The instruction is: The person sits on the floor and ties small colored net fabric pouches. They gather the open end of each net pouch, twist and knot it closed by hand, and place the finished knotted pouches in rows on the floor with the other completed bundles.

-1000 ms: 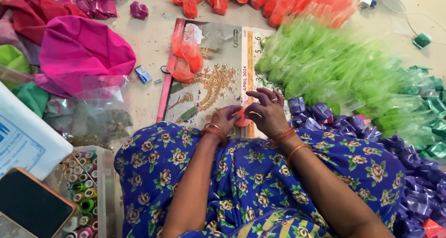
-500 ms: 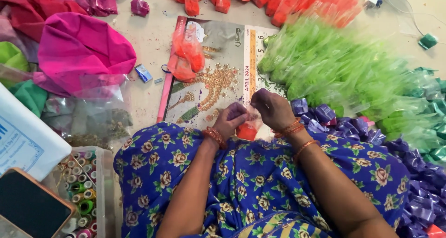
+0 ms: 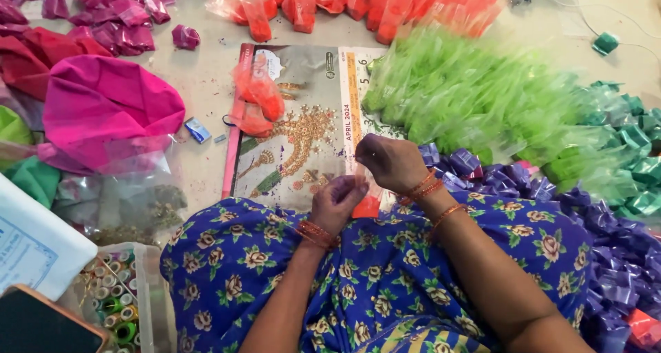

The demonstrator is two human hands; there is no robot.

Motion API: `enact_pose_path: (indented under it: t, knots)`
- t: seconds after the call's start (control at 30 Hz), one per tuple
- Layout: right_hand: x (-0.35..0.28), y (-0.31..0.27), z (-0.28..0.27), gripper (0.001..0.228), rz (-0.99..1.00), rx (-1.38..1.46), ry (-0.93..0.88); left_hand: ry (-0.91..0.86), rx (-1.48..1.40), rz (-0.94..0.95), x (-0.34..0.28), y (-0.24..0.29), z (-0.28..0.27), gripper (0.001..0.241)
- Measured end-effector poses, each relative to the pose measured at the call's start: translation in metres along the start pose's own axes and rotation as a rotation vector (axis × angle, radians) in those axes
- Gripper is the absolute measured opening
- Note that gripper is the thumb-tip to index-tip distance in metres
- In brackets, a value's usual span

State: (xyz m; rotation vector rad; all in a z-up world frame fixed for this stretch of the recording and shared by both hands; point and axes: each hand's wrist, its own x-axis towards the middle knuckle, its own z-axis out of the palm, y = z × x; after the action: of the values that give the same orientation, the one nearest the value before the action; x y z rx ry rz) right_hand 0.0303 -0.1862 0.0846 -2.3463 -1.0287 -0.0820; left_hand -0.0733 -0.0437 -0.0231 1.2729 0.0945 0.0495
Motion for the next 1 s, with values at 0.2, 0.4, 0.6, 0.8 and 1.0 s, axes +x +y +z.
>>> enact_pose_path:
  t: [0.2, 0.4, 0.6, 0.8, 1.0]
  knots:
    - [0.002, 0.003, -0.006, 0.013, 0.024, -0.021, 0.016, 0.144, 0.1, 0.081, -0.01, 0.019, 0.018, 0.038]
    - [0.002, 0.005, -0.013, 0.013, 0.05, -0.004, 0.052, 0.135, 0.176, 0.215, -0.014, 0.008, 0.014, 0.028]
    - [0.002, -0.001, -0.019, 0.012, 0.069, 0.023, 0.049, 0.101, 0.074, 0.172, -0.012, 0.0, 0.01, 0.014]
    - [0.001, -0.008, -0.013, 0.011, 0.001, 0.047, 0.007, 0.14, -0.057, 0.123, -0.001, 0.003, 0.012, 0.023]
    - [0.001, -0.005, -0.01, 0.009, -0.022, 0.119, -0.003, 0.147, -0.048, 0.099, 0.006, -0.019, 0.008, 0.022]
